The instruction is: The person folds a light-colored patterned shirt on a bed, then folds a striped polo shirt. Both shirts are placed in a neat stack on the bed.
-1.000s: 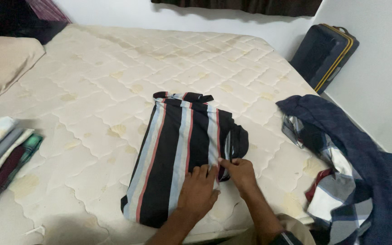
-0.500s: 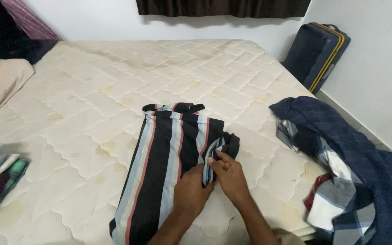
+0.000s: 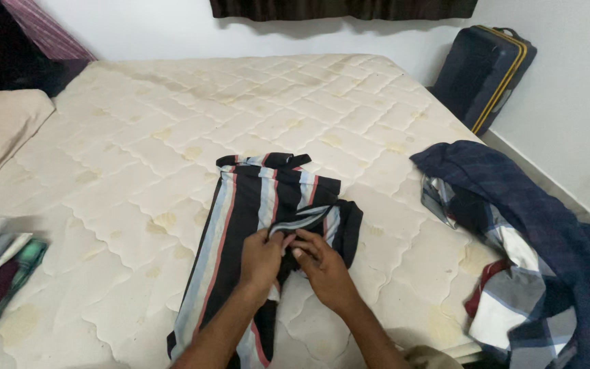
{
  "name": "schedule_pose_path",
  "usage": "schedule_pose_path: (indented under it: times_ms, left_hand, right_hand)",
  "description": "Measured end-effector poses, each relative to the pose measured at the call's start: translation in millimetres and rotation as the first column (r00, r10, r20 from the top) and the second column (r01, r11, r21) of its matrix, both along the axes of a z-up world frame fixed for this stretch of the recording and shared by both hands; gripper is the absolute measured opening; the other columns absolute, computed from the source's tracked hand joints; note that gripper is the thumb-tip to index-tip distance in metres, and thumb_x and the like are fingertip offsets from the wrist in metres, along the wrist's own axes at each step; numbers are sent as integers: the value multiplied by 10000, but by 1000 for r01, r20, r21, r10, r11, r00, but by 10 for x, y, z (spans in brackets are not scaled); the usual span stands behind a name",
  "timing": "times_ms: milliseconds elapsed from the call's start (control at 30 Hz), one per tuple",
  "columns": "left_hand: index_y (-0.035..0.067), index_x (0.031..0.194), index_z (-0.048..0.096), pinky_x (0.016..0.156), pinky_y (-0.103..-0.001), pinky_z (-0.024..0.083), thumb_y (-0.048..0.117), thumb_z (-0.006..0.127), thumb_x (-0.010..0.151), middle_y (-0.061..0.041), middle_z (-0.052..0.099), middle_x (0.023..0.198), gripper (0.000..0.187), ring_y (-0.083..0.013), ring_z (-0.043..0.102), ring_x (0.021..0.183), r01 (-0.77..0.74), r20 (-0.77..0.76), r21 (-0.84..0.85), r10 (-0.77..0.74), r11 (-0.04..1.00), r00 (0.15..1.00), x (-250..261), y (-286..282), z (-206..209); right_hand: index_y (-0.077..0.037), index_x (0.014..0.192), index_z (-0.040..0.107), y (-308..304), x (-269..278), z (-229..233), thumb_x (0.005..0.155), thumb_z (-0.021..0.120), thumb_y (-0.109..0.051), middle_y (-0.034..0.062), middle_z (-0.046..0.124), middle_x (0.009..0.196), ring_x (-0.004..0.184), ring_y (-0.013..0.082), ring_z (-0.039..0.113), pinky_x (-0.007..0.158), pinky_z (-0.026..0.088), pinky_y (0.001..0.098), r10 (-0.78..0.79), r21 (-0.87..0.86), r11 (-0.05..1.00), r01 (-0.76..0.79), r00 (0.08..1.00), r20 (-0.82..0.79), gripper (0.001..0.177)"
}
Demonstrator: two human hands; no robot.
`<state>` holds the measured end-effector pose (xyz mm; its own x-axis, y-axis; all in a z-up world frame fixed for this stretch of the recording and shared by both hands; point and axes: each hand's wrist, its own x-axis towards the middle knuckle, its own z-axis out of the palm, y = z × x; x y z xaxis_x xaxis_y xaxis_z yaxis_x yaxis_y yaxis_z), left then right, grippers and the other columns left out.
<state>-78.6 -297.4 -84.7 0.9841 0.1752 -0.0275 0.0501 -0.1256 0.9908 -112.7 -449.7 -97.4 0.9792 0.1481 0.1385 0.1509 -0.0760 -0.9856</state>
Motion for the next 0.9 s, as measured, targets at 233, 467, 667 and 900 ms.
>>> schedule_pose_path:
  times_ms: [233, 467, 667, 900]
  left_hand:
    - [-17, 941, 741, 659, -395, 498, 210, 617, 969, -157, 702, 720, 261, -217, 633, 672, -238, 259, 277, 166, 931, 952, 420, 890, 275]
    - [-6, 1020, 727, 696, -427, 521, 171, 563, 1008, -165, 729, 852, 241, -265, 672, 756, -402, 152, 299, 372, 866, 916, 532, 1992, 612]
    - [-30, 1065, 721, 787, -486, 526, 197, 580, 1027, -267, 719, 959, 270, -403, 699, 866, -494, 173, 506, 478, 707, 861, 578, 2739, 594]
    - [-66, 1106, 719, 799, -520, 532, 180, 590, 1019, -326, 712, 997, 291, -447, 704, 890, -549, 188, 551, 547, 628, 815, 486, 3617, 317]
  right_hand:
    - [-163, 1380, 648, 67, -31, -25, 1029, 490, -463, 119, 695, 1326, 1244, 266, 632, 1099, 417, 439, -27, -682, 731, 17, 1000, -4, 488]
    - [-218, 1437, 579, 42, -33, -75, 830, 708, -559, 121, 401, 1569, 1464, 311, 312, 1122, 102, 594, 63, -789, 612, -50, 998, -14, 708]
    - [-225, 1119, 765, -82, 124, -287, 783, 641, -25, 11, 690, 1236, 1261, 226, 563, 1090, 316, 494, -105, -745, 642, 181, 983, 149, 410]
    - [-249, 896, 824, -771, 448, -436, 683, 597, 86, -28, 774, 1110, 1149, 212, 668, 946, 428, 403, -346, -640, 580, 504, 864, 367, 457]
